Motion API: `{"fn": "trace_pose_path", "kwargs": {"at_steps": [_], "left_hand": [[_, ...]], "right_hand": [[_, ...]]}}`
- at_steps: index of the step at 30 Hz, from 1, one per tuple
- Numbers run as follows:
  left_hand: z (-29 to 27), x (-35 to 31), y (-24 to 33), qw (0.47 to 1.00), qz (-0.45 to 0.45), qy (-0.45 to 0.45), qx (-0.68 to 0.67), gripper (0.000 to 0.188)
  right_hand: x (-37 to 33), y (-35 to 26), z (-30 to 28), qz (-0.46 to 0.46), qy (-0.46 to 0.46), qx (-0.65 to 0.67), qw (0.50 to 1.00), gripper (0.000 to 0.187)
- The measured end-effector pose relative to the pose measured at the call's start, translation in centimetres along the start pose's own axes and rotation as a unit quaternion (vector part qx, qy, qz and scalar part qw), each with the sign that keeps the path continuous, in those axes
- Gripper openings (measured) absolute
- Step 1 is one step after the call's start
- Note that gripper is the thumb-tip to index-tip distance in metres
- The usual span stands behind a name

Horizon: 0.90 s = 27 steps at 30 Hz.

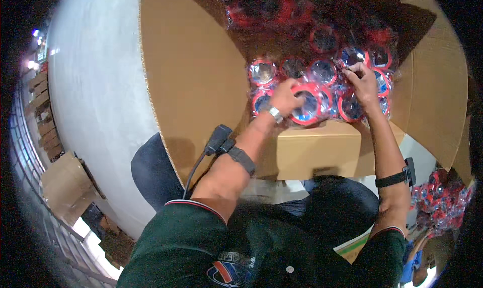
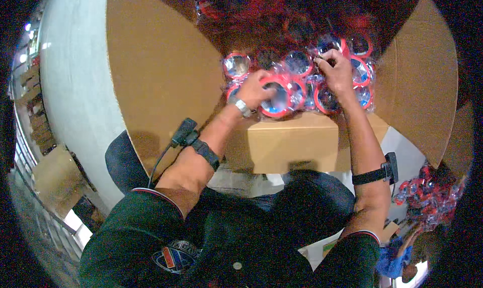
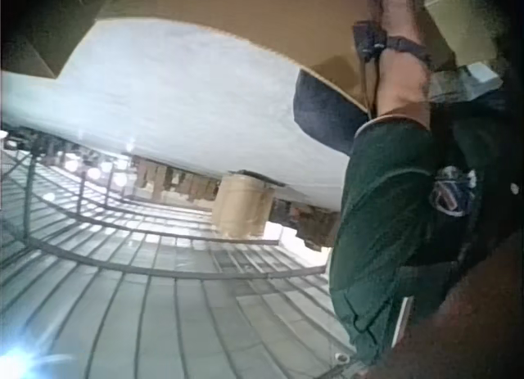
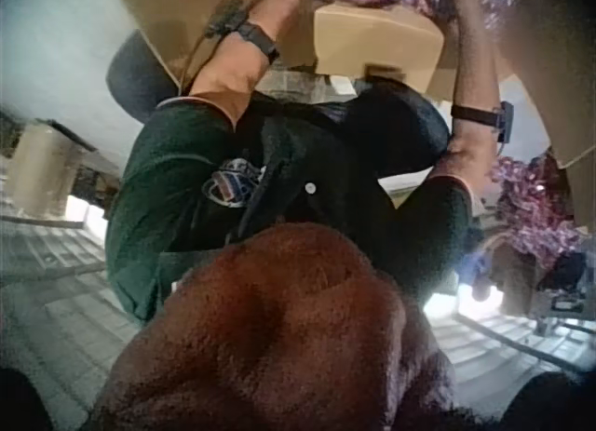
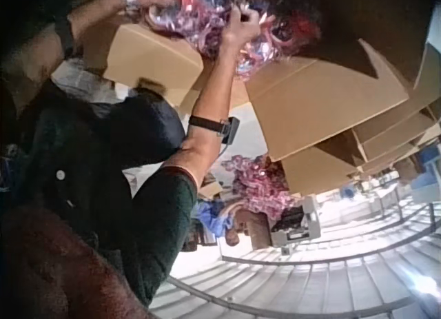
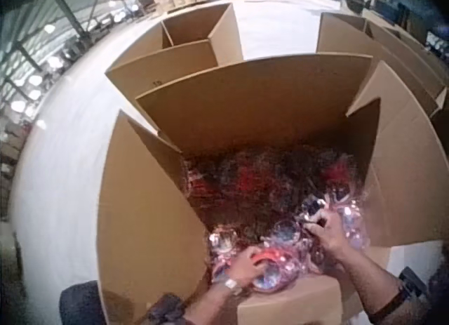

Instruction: Sorting red tape rolls from a large box into smaller boxes or piles on the floor.

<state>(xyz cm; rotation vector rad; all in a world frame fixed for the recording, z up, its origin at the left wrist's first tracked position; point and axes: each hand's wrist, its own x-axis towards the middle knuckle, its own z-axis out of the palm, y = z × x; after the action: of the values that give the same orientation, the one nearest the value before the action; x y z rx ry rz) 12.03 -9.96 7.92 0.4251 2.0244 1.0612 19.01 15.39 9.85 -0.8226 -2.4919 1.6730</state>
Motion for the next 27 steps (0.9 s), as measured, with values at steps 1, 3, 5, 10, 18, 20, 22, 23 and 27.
{"fn": "trace_pose_path", "kwargs": {"at_steps": [1, 3, 5, 10, 18, 20, 22, 23, 27], "left_hand": [[-0.8, 0.3, -0.2, 1.000, 0.002, 0.025, 0.013, 0.045], [-1.8, 1.4, -0.5, 0.996, -0.012, 0.072, -0.046, 0.039], [-3.1, 2.9, -3.3, 0.979, -0.051, 0.119, -0.158, 0.030], [-2.9, 5.1, -4.3, 0.984, -0.082, 0.156, 0.015, 0.030], [-2.1, 7.0, -2.9, 0.989, -0.085, 0.064, 0.106, 0.042], [-2.6, 7.1, -3.2, 0.991, -0.077, 0.050, 0.096, 0.041], [-4.2, 7.1, -4.0, 0.990, -0.070, 0.086, 0.090, 0.037], [-4.5, 6.3, -1.9, 0.988, -0.082, 0.114, 0.068, 0.033], [-4.3, 7.5, -2.5, 0.969, -0.025, 0.192, 0.155, 0.042]], "right_hand": [[-0.6, 0.2, -0.2, 0.019, -0.003, 0.021, 1.000, 0.014], [-1.0, 0.5, 0.0, 0.024, -0.001, 0.028, 0.999, 0.014], [-0.9, -0.4, 1.6, 0.015, -0.022, 0.038, 0.999, 0.014], [-0.1, 1.7, 5.4, -0.083, -0.104, 0.021, 0.991, 0.016], [0.1, 4.4, 6.6, -0.087, -0.118, -0.097, 0.984, 0.015], [0.1, 4.3, 6.6, -0.081, -0.108, -0.088, 0.987, 0.015], [0.5, 3.8, 6.4, -0.065, -0.144, -0.115, 0.981, 0.015], [0.5, 4.1, 6.2, -0.061, -0.143, -0.114, 0.981, 0.015], [0.4, 4.4, 6.5, -0.072, -0.098, -0.071, 0.990, 0.017]]}}
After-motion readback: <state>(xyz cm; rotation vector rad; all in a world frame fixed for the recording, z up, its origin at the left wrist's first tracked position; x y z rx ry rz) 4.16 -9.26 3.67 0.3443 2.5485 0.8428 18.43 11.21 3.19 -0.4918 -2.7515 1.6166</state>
